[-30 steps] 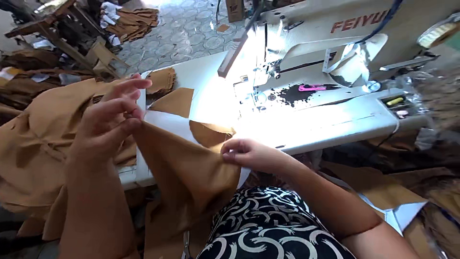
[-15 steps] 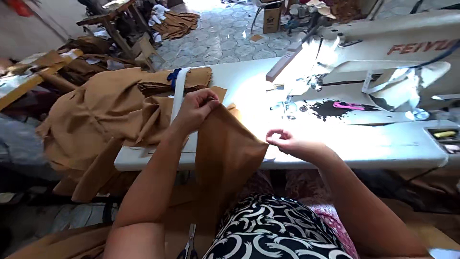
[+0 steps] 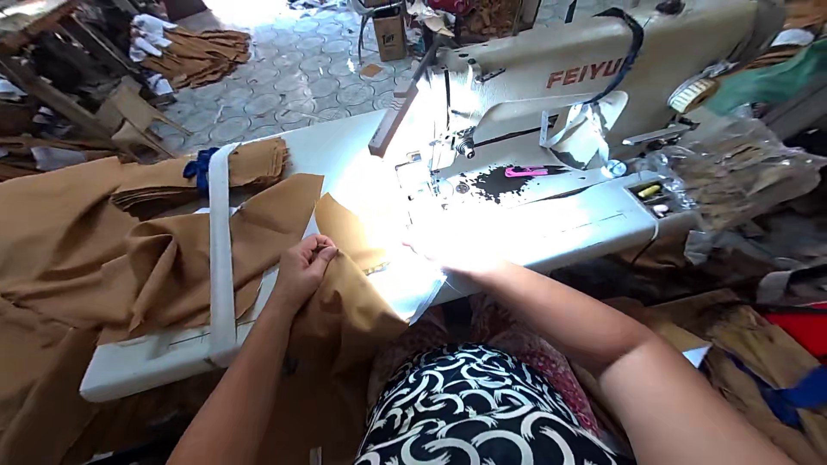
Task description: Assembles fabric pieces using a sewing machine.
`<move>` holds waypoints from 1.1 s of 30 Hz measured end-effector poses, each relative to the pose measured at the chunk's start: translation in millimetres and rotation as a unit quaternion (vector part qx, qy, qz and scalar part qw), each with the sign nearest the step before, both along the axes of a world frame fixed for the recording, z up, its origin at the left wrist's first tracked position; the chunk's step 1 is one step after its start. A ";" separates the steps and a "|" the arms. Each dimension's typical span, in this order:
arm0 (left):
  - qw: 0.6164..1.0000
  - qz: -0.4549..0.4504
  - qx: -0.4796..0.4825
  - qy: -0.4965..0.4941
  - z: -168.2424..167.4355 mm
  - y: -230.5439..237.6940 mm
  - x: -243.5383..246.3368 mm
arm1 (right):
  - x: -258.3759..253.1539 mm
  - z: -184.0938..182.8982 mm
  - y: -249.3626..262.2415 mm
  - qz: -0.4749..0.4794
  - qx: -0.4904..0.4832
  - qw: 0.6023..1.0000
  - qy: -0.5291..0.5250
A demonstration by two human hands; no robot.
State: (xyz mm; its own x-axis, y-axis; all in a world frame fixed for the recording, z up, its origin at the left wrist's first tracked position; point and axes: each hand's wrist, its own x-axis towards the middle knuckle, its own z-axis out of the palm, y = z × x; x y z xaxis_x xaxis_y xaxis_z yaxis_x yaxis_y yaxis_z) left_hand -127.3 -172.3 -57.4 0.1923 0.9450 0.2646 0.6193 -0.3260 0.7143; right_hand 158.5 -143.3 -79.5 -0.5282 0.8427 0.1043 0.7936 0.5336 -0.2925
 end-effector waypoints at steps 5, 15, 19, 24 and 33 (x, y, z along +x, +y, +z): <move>1.000 -0.006 -0.014 0.002 1.0 3.2 -0.5 | 37.3 27.5 -8.9 -0.200 -0.098 0.970 -0.093; 0.998 0.000 0.054 -0.015 20.6 8.5 -9.2 | 18.6 53.0 -41.5 -0.124 0.077 0.960 0.238; 0.994 0.004 0.105 -0.035 61.7 -5.1 -14.1 | -9.1 31.7 -97.5 -0.018 0.027 0.951 0.307; 0.974 0.012 0.226 0.030 105.7 -28.5 -17.8 | -31.2 24.2 -93.9 0.029 -0.004 0.922 0.385; 0.946 0.010 0.319 0.056 136.5 -60.1 -25.5 | -60.7 51.2 -85.2 0.030 -0.170 0.825 0.538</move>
State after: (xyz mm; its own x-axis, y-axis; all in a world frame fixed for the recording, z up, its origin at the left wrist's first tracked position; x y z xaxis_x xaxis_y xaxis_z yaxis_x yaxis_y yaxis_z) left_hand -152.7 -232.4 79.0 0.2359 0.6035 0.7617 0.6899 -0.6560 0.3061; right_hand 97.8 -228.6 -28.3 -0.3247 0.8959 0.3031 -0.0476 0.3045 -0.9513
